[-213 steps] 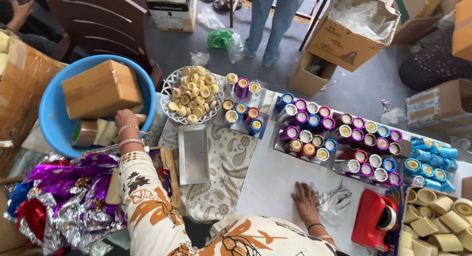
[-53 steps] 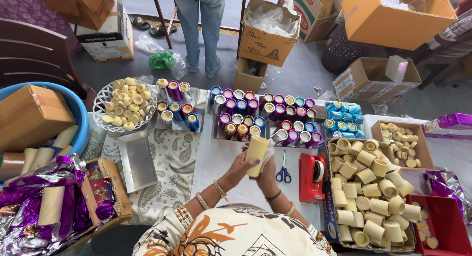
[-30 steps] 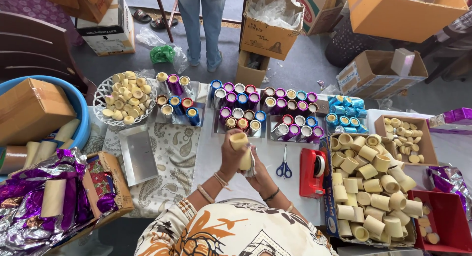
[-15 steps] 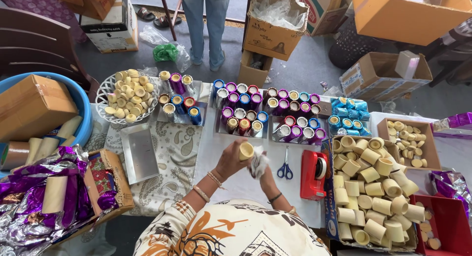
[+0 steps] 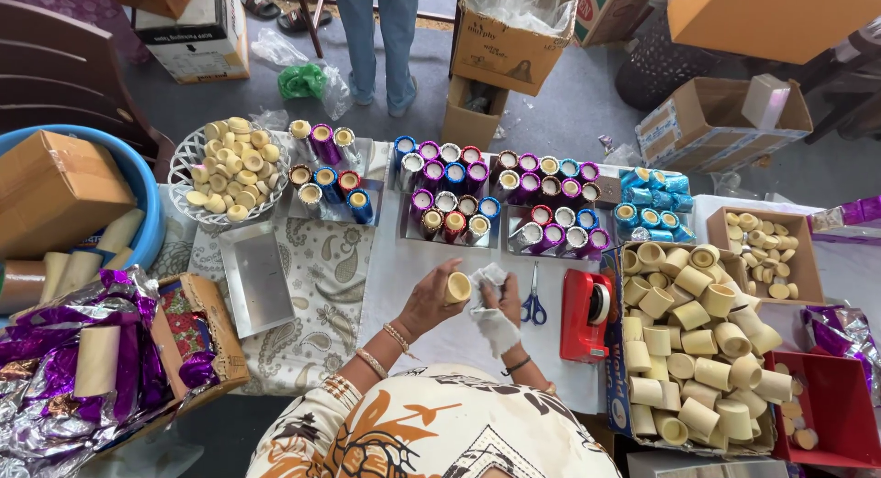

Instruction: The person wraps small beige cylinders in blue metallic foil. They pick up a cylinder, place it on a sheet of foil, roll it up, and use scissors to trim the excess material before placing the wrapped item on a tray.

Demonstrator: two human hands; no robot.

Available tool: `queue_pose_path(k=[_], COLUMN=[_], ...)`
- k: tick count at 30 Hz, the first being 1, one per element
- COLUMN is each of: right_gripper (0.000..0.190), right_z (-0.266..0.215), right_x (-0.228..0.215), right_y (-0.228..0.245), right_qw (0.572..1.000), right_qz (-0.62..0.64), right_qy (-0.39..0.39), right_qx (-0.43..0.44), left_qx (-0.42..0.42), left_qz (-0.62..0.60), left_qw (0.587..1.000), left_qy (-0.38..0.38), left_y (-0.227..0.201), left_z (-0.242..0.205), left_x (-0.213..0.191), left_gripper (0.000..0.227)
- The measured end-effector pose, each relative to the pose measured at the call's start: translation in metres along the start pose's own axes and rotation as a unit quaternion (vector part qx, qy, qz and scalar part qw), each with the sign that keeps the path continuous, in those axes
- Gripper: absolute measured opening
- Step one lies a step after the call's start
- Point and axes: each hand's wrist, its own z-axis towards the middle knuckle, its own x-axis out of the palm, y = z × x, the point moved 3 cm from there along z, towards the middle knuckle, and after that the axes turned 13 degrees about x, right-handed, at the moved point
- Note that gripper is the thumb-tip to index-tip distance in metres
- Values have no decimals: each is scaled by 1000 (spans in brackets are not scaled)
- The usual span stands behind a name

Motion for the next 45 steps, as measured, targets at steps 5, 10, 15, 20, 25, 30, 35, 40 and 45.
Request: queue_pose_path(k=[5,10,15,20,25,30,35,40,45], right_gripper=[28,25,31,38,15,24,19,15,16], right_z=[-51,-29,-43,-54,-8,14,-14,-16,-21], right_x=[41,27,28,50,17,0,9,-15,-28], right_y=[140,110,134,154,60,25,69,64,53], right_qw=[917,938,850,816,903,965,969,911,930], right_qz=[-300,-319,-391,-453,-417,50,-211,-389,-360], right_qy=[-26,113,51,-19,5,171,108,-2,-30], right_qx=[-261,-76,-351,-359,-104,192,-73,-135,-71], left_qx=[26,18,9,31,168,184,119,34,-69], left_qz=[46,58,8,79,293,311,239,78,-30], left_qw=[996,992,989,985,923,911,938,989,996], left_qy=[73,114,146,148,182,197,220,119,54], left_y=[-4,0,-2,-11,-1,7,27,57,135], left_z=[14,17,24,38,25,26,17,-6,-32], left_x=[1,-3,1,-4,11,17,26,38,55], left_gripper=[89,86,80,78,73,76,85,84,77])
